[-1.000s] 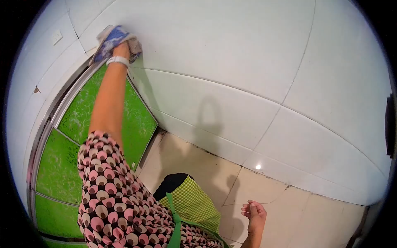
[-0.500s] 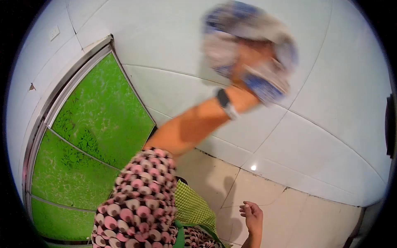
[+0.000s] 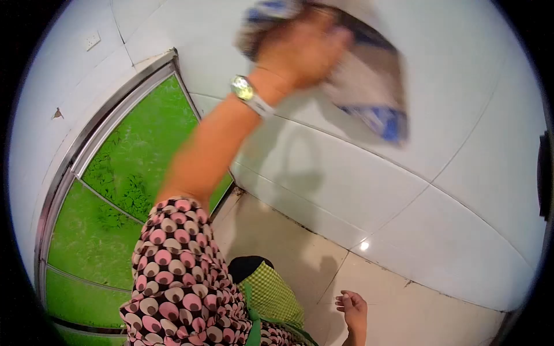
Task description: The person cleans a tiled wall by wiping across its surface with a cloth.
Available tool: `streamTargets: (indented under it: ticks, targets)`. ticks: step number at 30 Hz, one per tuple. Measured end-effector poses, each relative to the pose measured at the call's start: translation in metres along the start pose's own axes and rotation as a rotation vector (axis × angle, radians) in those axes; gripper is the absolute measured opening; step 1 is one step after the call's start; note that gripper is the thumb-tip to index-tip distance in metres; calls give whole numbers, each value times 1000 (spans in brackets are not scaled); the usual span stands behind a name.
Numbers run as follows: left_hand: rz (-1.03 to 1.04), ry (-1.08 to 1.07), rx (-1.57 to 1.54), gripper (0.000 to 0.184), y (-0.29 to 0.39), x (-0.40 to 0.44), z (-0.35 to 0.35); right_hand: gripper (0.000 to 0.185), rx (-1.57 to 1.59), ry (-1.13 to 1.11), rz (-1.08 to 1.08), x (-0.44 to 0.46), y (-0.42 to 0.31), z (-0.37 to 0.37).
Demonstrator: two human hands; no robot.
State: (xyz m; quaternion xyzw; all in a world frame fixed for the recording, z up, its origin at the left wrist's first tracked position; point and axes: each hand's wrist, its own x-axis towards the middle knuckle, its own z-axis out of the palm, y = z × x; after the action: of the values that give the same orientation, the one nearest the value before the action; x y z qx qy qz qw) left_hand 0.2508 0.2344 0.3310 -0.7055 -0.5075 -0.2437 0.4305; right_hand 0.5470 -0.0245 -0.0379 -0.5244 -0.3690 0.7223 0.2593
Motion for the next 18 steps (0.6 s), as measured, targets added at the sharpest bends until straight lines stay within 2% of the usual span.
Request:
streamTargets:
  ticks: [5,7,10,13,15,18]
  targets:
    - [-223,106,257,32,-199,-42,13,24,67,-31,36,22,23,-19]
    - [-315,104,308,31,-255,-81,20,24,56,-20,64,24,29,-21]
    - [-480,-153,662,31,-248,-140,53,25,44,3,90,29,35,-21]
    - [-403,-386,1116,31,-221,-181,92,25,51,21,85,30,23,-9]
    - [-368,-483,1135,32,-210,-189,95,25,40,31,87,22,0,-5]
    - [-389,-592,821,31,-195,-185,83,24,-11,5,123,4,-38,6]
